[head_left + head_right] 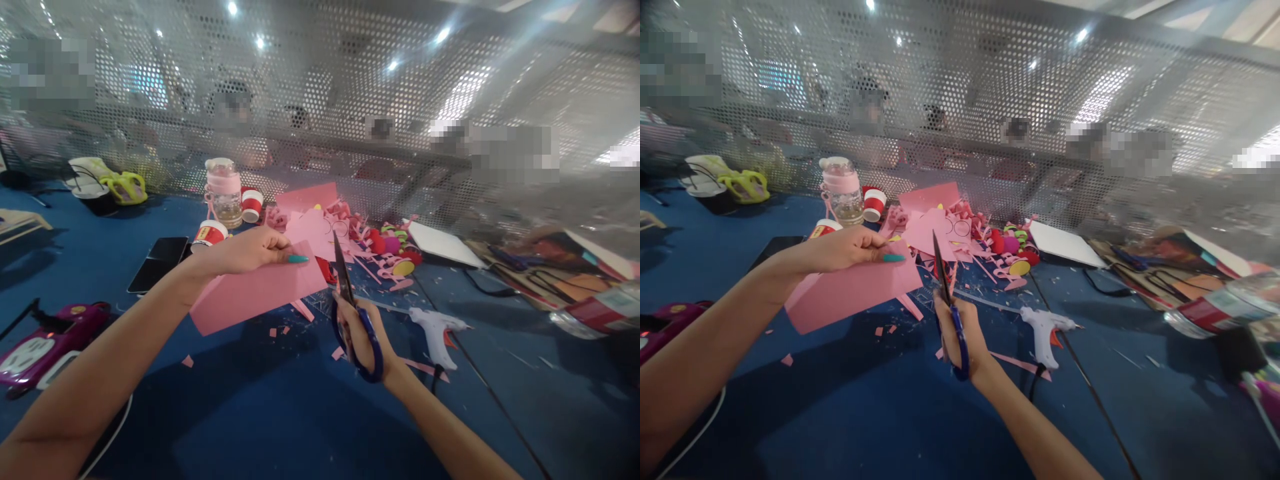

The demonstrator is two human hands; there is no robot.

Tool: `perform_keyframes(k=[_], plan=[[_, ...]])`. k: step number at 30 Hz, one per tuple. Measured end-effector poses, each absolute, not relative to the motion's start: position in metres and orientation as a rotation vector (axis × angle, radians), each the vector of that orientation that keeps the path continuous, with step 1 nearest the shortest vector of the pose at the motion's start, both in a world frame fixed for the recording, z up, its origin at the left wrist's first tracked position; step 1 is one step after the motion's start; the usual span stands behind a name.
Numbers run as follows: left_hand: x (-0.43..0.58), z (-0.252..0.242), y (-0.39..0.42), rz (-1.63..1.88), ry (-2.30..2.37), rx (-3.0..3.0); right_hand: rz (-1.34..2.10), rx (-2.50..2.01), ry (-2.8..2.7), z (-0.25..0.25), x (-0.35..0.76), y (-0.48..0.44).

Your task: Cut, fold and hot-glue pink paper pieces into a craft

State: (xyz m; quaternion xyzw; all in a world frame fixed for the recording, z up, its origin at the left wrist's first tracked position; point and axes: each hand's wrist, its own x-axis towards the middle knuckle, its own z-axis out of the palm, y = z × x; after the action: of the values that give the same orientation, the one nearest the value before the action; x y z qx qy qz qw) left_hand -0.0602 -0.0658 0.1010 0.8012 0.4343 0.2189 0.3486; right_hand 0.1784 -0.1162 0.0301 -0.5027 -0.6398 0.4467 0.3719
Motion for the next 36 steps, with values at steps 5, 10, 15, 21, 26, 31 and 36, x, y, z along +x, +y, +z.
perform_keyframes(k=[5, 10, 15, 21, 26, 31, 36], plan=[[-0.063, 0.091, -0.055, 0.696, 1.385, 2.257, 0.797, -1.459, -1.756, 0.033, 0.191, -0.098], [-0.059, 0.070, -0.046, 1.166, 1.943, 2.387, 0.276, -1.797, -1.974, 0.034, 0.204, -0.078], [-0.040, 0.052, -0.052, 0.844, 1.411, 2.678, 0.104, -1.985, -1.995, 0.027, 0.208, -0.064], [-0.016, 0.026, -0.061, 0.381, 1.027, 2.388, 0.081, -2.007, -1.962, 0.014, 0.213, -0.055], [-0.017, 0.015, -0.056, 0.368, 0.975, 2.233, 0.045, -2.046, -1.915, 0.005, 0.214, -0.052], [-0.018, 0.028, -0.055, 0.569, 0.985, 2.243, -0.026, -2.040, -1.955, 0.005, 0.208, -0.055], [-0.026, 0.039, -0.053, 0.886, 1.084, 2.102, -0.154, -2.018, -2.059, 0.014, 0.202, -0.059]])
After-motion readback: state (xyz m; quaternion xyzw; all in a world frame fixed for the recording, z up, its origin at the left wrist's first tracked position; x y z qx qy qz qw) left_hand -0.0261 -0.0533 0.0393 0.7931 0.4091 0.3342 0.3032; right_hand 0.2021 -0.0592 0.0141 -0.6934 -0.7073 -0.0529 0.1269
